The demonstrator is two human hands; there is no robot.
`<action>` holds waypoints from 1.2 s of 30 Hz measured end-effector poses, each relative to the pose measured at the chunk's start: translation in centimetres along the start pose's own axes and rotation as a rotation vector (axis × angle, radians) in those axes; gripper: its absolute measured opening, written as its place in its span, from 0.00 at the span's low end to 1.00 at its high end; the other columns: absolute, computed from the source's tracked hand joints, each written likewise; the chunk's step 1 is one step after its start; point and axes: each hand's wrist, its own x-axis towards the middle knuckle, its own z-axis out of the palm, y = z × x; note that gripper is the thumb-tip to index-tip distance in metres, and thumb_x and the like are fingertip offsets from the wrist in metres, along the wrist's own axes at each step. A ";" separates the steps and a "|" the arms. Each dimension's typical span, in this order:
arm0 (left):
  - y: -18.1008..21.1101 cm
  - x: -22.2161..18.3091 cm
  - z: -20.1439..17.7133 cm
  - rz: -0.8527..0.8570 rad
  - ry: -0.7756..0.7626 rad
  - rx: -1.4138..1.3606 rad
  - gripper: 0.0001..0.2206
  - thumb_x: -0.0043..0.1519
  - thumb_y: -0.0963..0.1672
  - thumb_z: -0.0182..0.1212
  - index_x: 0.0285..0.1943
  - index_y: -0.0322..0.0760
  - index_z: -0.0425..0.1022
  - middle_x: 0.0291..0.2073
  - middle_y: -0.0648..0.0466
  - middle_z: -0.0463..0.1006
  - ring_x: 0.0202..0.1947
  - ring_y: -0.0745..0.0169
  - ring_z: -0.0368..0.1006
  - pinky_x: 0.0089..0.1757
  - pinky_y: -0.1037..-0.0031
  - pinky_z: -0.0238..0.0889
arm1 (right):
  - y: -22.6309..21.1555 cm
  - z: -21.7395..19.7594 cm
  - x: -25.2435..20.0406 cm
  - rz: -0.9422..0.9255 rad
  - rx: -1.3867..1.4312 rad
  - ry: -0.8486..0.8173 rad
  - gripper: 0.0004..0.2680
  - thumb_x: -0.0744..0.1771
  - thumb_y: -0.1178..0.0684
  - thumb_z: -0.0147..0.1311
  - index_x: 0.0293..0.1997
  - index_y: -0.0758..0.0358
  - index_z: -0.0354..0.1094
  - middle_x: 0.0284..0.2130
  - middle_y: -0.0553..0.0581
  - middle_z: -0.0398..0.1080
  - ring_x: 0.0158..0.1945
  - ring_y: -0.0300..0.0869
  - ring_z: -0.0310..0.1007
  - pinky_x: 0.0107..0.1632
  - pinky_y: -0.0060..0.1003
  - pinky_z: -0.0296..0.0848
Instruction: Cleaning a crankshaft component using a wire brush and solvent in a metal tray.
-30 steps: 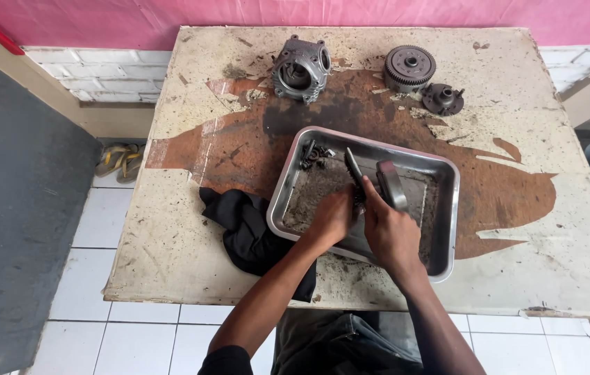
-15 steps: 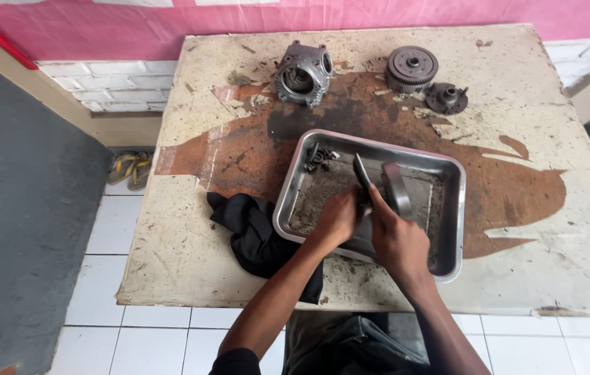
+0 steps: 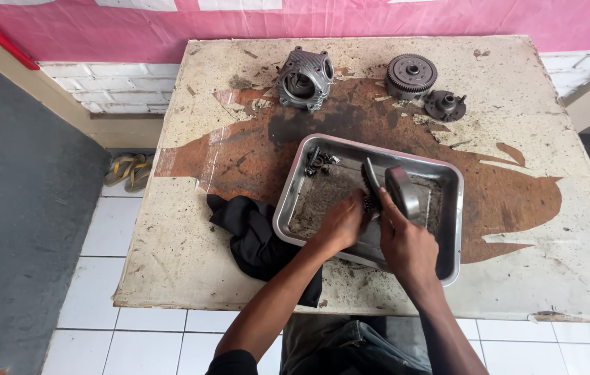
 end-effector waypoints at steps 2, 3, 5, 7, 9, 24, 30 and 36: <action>-0.1 -0.2 0.0 -0.009 0.010 -0.030 0.15 0.61 0.41 0.59 0.51 0.24 0.63 0.31 0.31 0.77 0.32 0.23 0.78 0.32 0.44 0.69 | 0.4 -0.4 -0.4 0.008 0.010 0.006 0.18 0.69 0.39 0.41 0.67 0.09 0.53 0.28 0.71 0.77 0.40 0.66 0.79 0.48 0.58 0.76; -0.5 -0.2 0.2 -0.019 -0.012 -0.045 0.18 0.61 0.39 0.59 0.55 0.18 0.62 0.32 0.27 0.77 0.33 0.22 0.78 0.32 0.44 0.70 | 0.8 -0.3 -0.7 0.023 0.037 0.007 0.18 0.69 0.39 0.41 0.67 0.10 0.54 0.28 0.73 0.77 0.39 0.67 0.78 0.47 0.59 0.76; -0.8 -0.1 0.4 -0.027 -0.038 -0.068 0.21 0.61 0.38 0.58 0.59 0.12 0.60 0.34 0.23 0.77 0.34 0.21 0.77 0.33 0.44 0.71 | 1.5 -0.1 -1.4 0.044 0.057 0.008 0.18 0.69 0.40 0.42 0.67 0.11 0.54 0.29 0.74 0.77 0.39 0.68 0.78 0.47 0.60 0.76; -0.7 0.4 0.4 -0.037 -0.065 -0.095 0.19 0.59 0.38 0.59 0.57 0.16 0.64 0.36 0.26 0.78 0.36 0.22 0.78 0.34 0.42 0.72 | 2.0 0.3 -2.0 0.055 0.081 0.007 0.19 0.69 0.40 0.42 0.68 0.11 0.53 0.28 0.71 0.77 0.39 0.67 0.78 0.46 0.60 0.77; -0.7 0.3 0.4 -0.034 -0.080 -0.084 0.19 0.58 0.37 0.60 0.57 0.18 0.64 0.38 0.26 0.78 0.39 0.20 0.77 0.37 0.41 0.72 | 1.8 0.6 -1.4 0.011 0.066 0.046 0.18 0.69 0.41 0.43 0.67 0.11 0.54 0.26 0.70 0.77 0.37 0.67 0.78 0.45 0.60 0.76; 0.2 0.4 0.2 -0.138 -0.237 0.038 0.21 0.59 0.37 0.51 0.62 0.19 0.59 0.38 0.26 0.79 0.41 0.22 0.78 0.40 0.41 0.73 | 0.4 2.9 0.8 -0.070 0.031 0.083 0.20 0.68 0.42 0.45 0.67 0.11 0.54 0.23 0.68 0.76 0.35 0.66 0.78 0.44 0.61 0.75; -2.2 0.6 1.6 -0.101 -0.169 0.021 0.21 0.56 0.36 0.55 0.59 0.18 0.63 0.34 0.27 0.78 0.37 0.20 0.78 0.36 0.41 0.73 | 1.8 1.8 -2.1 -0.035 0.060 0.053 0.20 0.67 0.42 0.46 0.66 0.11 0.56 0.23 0.70 0.76 0.35 0.66 0.78 0.44 0.61 0.75; 0.9 -0.1 -0.2 -0.096 -0.136 -0.024 0.19 0.60 0.38 0.54 0.59 0.15 0.62 0.33 0.25 0.78 0.35 0.20 0.78 0.32 0.43 0.72 | -0.4 0.1 0.8 -0.081 0.054 0.038 0.19 0.68 0.44 0.44 0.68 0.17 0.58 0.23 0.71 0.75 0.34 0.68 0.78 0.43 0.60 0.75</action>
